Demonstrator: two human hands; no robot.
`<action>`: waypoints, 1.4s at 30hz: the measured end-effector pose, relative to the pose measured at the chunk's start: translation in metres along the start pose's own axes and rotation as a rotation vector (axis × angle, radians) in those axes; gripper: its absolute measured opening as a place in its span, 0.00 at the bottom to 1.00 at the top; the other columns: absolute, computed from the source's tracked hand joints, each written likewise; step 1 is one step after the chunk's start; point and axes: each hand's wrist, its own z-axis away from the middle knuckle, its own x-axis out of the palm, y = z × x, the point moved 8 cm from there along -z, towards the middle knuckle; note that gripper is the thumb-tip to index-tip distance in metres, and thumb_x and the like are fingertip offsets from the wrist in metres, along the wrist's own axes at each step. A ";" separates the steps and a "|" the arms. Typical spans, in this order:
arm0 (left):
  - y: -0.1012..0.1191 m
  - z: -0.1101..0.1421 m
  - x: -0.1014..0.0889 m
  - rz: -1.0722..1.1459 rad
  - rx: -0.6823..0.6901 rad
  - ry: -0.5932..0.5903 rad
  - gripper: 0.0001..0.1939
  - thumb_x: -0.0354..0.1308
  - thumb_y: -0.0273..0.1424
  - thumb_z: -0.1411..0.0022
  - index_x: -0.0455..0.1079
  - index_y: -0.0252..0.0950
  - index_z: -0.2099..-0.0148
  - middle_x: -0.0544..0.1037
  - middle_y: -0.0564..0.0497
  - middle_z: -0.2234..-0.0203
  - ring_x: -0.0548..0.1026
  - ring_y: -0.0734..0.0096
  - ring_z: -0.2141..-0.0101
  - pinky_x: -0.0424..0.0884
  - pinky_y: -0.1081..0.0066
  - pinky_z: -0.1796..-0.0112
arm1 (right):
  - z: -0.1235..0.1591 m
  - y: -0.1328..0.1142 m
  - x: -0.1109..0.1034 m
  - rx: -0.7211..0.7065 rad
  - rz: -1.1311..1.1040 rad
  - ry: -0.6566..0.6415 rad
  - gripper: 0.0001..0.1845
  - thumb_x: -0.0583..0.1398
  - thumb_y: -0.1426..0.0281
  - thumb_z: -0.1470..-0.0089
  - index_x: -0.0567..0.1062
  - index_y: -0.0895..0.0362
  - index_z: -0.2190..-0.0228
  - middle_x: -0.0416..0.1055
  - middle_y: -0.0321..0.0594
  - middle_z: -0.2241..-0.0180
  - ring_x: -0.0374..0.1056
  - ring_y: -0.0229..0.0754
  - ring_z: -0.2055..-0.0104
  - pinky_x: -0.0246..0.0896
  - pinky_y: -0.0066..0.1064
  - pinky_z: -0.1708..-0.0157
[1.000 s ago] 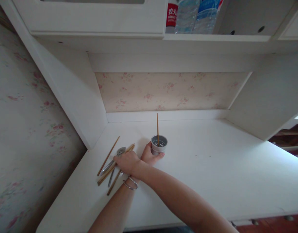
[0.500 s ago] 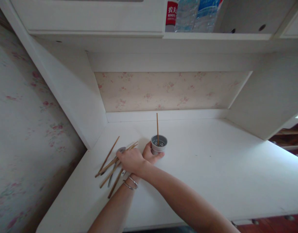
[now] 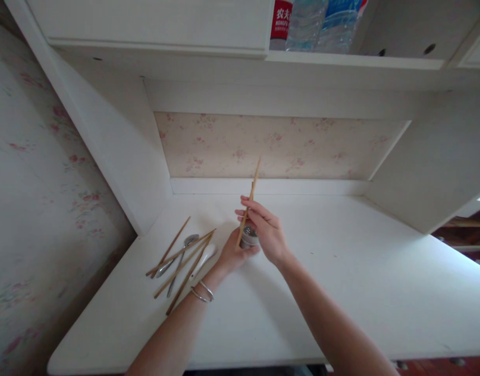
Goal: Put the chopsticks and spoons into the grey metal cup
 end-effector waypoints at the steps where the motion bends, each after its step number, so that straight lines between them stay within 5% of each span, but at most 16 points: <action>1: -0.003 0.000 0.001 0.072 0.001 0.005 0.28 0.65 0.32 0.50 0.63 0.37 0.47 0.76 0.42 0.55 0.75 0.57 0.57 0.71 0.62 0.58 | -0.005 -0.005 -0.015 -0.032 0.009 0.070 0.13 0.55 0.66 0.44 0.74 0.54 0.58 0.65 0.43 0.45 0.73 0.42 0.56 0.69 0.38 0.55; 7: -0.026 -0.001 0.002 0.291 -0.087 0.048 0.37 0.71 0.31 0.57 0.62 0.33 0.46 0.75 0.41 0.53 0.74 0.61 0.54 0.67 0.62 0.52 | -0.030 0.005 -0.084 -0.122 0.154 0.274 0.31 0.63 0.64 0.50 0.60 0.47 0.45 0.73 0.41 0.56 0.74 0.41 0.64 0.71 0.39 0.60; 10: -0.026 -0.001 0.003 0.302 -0.087 0.037 0.37 0.72 0.31 0.57 0.63 0.33 0.45 0.74 0.40 0.52 0.74 0.60 0.54 0.67 0.61 0.52 | -0.038 0.033 -0.097 -0.018 0.236 0.267 0.25 0.63 0.62 0.51 0.68 0.52 0.51 0.74 0.41 0.59 0.75 0.43 0.64 0.71 0.39 0.61; 16: -0.020 -0.001 0.003 0.323 -0.097 0.025 0.37 0.71 0.31 0.57 0.62 0.33 0.45 0.75 0.41 0.53 0.74 0.61 0.55 0.67 0.62 0.52 | -0.041 0.072 -0.095 0.141 0.411 0.200 0.18 0.58 0.55 0.47 0.77 0.55 0.64 0.77 0.41 0.66 0.74 0.42 0.67 0.70 0.34 0.66; 25: -0.023 -0.001 0.003 0.330 -0.120 0.035 0.36 0.72 0.29 0.58 0.63 0.33 0.47 0.75 0.41 0.53 0.75 0.61 0.55 0.68 0.62 0.52 | -0.036 0.065 -0.084 0.120 0.792 0.096 0.17 0.55 0.56 0.45 0.81 0.51 0.69 0.79 0.35 0.70 0.73 0.42 0.66 0.63 0.31 0.67; 36: -0.022 -0.001 0.003 0.296 -0.116 0.024 0.37 0.71 0.28 0.56 0.61 0.32 0.45 0.74 0.39 0.52 0.73 0.60 0.53 0.67 0.61 0.51 | -0.032 0.069 -0.078 0.170 0.838 0.042 0.18 0.54 0.57 0.44 0.82 0.51 0.67 0.79 0.38 0.67 0.74 0.45 0.64 0.64 0.32 0.64; 42: -0.017 0.001 0.003 0.289 -0.092 0.013 0.33 0.70 0.28 0.55 0.63 0.35 0.46 0.74 0.42 0.52 0.73 0.60 0.53 0.67 0.60 0.51 | -0.025 0.077 -0.081 0.229 0.572 0.037 0.21 0.55 0.52 0.45 0.80 0.52 0.61 0.77 0.39 0.58 0.72 0.47 0.55 0.63 0.37 0.52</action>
